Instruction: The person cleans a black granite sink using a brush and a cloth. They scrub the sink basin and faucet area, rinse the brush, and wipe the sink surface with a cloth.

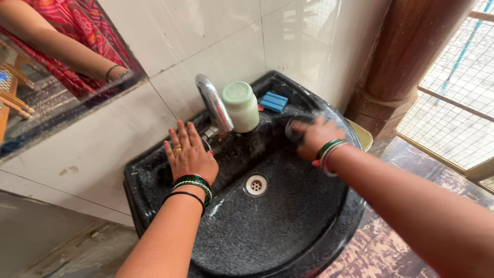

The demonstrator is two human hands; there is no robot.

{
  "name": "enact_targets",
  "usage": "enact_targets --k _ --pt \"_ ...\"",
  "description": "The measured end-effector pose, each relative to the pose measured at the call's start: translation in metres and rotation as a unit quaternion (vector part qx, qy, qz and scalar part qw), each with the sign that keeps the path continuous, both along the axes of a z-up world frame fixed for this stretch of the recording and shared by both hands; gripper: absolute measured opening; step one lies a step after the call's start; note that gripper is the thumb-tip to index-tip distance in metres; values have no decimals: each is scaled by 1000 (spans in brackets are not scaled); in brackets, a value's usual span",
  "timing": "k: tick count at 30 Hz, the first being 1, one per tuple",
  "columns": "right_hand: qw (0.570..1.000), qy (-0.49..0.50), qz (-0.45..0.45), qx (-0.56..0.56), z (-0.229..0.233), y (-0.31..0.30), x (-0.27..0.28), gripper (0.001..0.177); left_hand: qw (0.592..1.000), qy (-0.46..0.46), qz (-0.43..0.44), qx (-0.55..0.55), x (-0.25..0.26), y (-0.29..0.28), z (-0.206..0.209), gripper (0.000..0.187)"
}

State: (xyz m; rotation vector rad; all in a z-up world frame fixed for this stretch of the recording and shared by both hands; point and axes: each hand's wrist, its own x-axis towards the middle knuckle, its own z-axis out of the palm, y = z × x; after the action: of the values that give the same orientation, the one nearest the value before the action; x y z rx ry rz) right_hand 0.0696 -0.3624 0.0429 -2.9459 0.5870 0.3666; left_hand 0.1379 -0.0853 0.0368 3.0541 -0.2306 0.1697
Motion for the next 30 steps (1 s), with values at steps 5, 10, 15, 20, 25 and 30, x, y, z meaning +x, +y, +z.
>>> enact_targets --k 5,10,15,20,25,30 --pt "993 -99 -62 13 18 -17 1 72 994 -98 -43 -31 16 1 4 75" --pt "990 -102 -88 45 15 -23 4 73 968 -196 -15 -156 33 -8 27 34" --pt "989 -119 -66 56 28 -26 23 73 944 -280 -31 -168 64 -34 57 13" --pt "986 -113 -49 113 44 -34 38 75 957 -212 62 -189 72 -33 64 9" --pt "972 -178 -19 152 44 -53 48 80 857 -434 28 -277 57 -29 90 23" --pt "969 -160 -17 189 46 -72 64 80 907 -323 -216 -164 55 -99 122 31"
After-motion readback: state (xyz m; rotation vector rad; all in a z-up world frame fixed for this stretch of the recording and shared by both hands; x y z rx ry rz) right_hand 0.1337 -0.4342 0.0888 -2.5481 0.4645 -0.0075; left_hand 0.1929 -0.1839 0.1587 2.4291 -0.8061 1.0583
